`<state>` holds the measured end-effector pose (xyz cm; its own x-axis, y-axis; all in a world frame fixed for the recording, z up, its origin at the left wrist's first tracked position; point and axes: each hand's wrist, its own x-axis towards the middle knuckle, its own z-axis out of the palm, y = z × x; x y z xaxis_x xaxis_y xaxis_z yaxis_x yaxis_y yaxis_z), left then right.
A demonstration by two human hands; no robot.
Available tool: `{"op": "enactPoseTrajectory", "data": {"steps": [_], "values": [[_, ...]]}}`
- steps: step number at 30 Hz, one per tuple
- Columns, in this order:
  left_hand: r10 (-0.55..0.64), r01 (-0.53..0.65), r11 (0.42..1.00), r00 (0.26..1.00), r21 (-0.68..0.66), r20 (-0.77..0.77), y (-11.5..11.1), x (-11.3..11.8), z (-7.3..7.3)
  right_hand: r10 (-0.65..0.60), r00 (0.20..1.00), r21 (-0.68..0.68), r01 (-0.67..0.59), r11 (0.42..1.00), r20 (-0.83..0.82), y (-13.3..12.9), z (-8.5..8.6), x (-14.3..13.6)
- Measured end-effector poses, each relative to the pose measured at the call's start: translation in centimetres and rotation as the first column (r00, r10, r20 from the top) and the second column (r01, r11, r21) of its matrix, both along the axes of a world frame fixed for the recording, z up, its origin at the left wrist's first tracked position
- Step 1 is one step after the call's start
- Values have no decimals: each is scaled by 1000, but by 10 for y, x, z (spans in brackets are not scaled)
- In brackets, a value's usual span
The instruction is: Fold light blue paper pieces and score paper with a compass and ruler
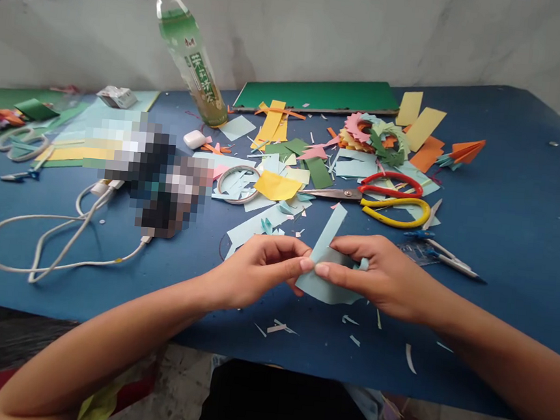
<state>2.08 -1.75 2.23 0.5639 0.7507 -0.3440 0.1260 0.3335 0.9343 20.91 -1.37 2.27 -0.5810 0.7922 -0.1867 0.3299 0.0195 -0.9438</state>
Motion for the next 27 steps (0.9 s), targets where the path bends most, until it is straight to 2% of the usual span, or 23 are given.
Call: {"op": "enactPoseTrajectory", "data": {"steps": [7,13,17,21,24,27], "values": [[11,-8,998,998,-55,55,-1,0,-4,15,1000,-49,-15,999,8,1,-3,0],[126,-127,990,992,67,19,2,0,-3,-53,996,112,44,993,71,0,1,0],[94,-93,994,995,66,-21,5,-4,-3,-98,986,226,65,972,137,-2,2,-2],[17,-11,996,998,92,-63,5,-6,-3,-63,987,148,40,988,149,-1,0,-3],[-23,35,989,996,146,-81,2,-5,-3,-64,993,124,51,991,98,-2,-3,-4],[-16,28,980,998,195,-67,-1,-4,-4,-92,995,121,86,989,38,-5,-5,-7]]}}
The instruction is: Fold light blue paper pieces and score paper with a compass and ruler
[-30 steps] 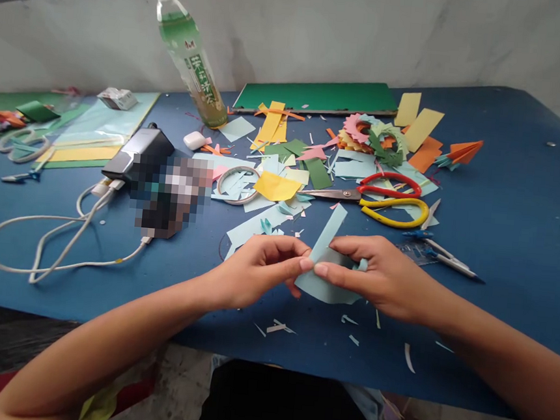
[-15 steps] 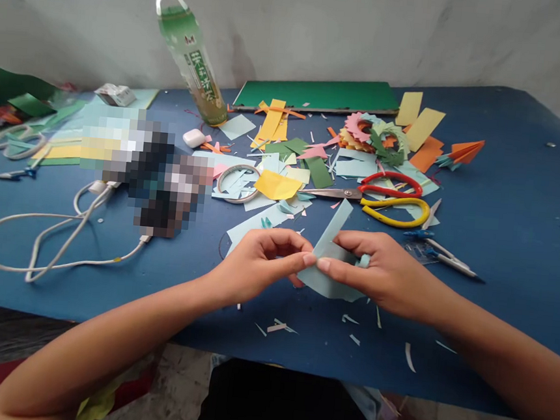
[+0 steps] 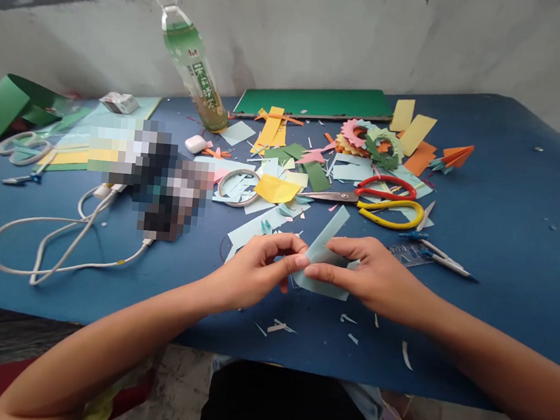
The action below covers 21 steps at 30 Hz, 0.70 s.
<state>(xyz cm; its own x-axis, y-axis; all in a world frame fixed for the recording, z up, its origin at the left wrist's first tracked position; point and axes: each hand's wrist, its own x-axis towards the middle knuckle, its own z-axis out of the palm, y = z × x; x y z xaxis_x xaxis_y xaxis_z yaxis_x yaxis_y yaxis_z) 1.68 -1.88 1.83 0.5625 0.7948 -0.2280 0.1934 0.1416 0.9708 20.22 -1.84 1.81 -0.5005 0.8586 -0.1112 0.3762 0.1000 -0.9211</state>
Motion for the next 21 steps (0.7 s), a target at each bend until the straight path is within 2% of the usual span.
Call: {"op": "enactPoseTrajectory", "data": {"steps": [4,11,21], "values": [[64,-64,998,998,17,-8,-2,1,-4,-14,1000,11,14,1000,-17,-1,-1,-4],[86,-84,991,996,-105,16,-4,2,-7,21,1000,-22,-20,1000,4,1,-3,-3],[133,-115,971,988,-208,76,-8,4,-5,37,999,-60,-38,997,-23,0,-1,-5]]}}
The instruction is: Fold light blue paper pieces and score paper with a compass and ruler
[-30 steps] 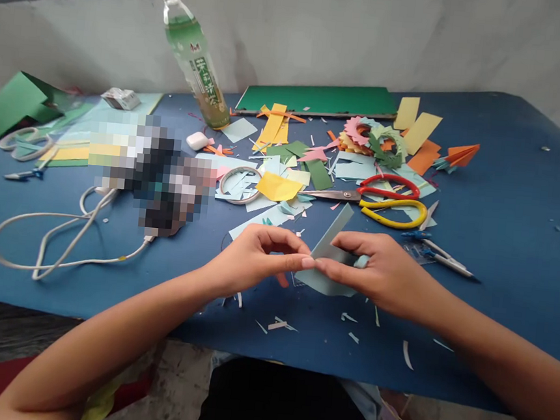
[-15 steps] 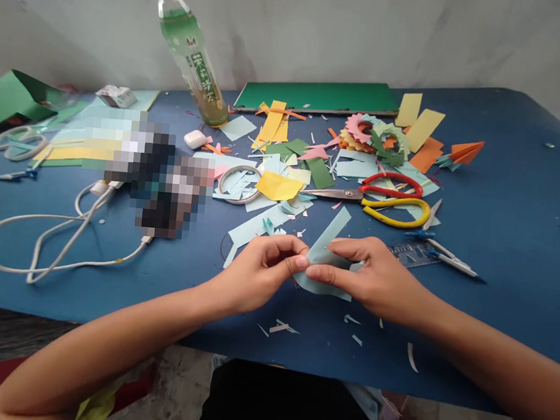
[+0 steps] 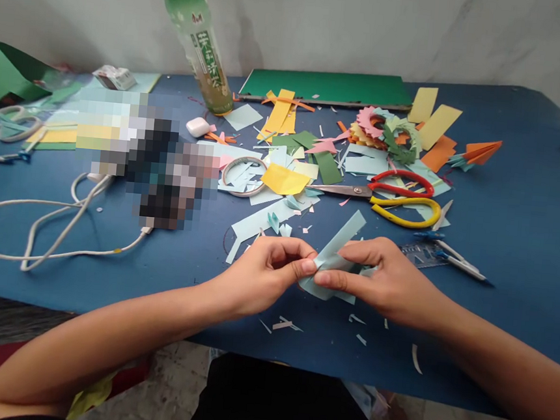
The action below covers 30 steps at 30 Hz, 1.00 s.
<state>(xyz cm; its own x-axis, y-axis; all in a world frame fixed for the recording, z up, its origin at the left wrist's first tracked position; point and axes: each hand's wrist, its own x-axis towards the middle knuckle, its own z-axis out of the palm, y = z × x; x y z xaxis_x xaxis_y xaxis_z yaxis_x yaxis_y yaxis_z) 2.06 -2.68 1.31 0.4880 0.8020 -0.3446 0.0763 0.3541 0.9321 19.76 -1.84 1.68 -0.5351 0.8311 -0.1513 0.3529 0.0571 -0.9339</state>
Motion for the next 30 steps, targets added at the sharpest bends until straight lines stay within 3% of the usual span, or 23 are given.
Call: {"op": "enactPoseTrajectory", "data": {"steps": [8,15,22,30], "values": [[25,-24,1000,999,-8,45,7,-4,6,-53,997,-52,56,997,65,4,4,4],[-29,29,999,999,-19,17,13,-13,11,-167,982,42,164,986,88,6,4,6],[-58,57,998,998,-15,-6,12,-12,13,-75,992,-183,92,979,100,0,3,3],[-85,88,990,996,-112,36,12,-14,9,-14,1000,-125,18,992,27,-2,1,0]]}}
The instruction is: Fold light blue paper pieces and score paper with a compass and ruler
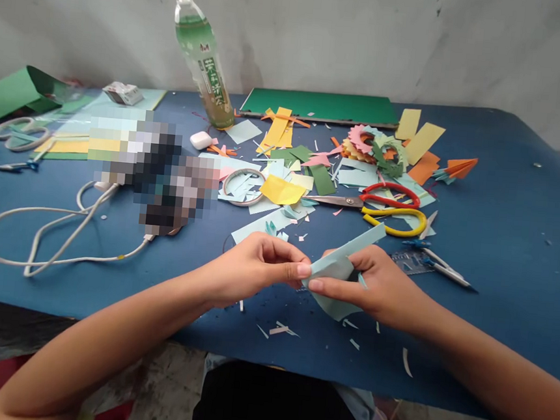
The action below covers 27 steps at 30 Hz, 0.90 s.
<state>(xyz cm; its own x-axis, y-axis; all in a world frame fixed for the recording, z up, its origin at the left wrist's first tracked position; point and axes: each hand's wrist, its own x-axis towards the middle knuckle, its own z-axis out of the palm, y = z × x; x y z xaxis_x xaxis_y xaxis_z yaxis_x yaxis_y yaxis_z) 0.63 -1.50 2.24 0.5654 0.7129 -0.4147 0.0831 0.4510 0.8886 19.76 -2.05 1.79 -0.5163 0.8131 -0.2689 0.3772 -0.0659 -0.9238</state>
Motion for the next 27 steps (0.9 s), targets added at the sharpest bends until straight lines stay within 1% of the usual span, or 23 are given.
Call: {"op": "enactPoseTrajectory", "data": {"steps": [7,11,16,20,27], "values": [[10,-10,991,1000,-132,1,-1,0,0,50,999,-6,-50,999,1,0,-3,2],[-23,31,981,999,-191,41,-2,0,3,89,996,-36,-90,995,-25,-1,-2,2],[-45,56,973,998,-225,54,-3,1,6,98,995,-71,-99,993,-20,-1,0,2],[-50,66,966,996,-250,70,-4,2,6,119,991,-98,-124,987,-56,0,1,3],[-25,59,952,993,-299,115,-5,3,3,117,990,-76,-122,990,-73,2,-2,4]]}}
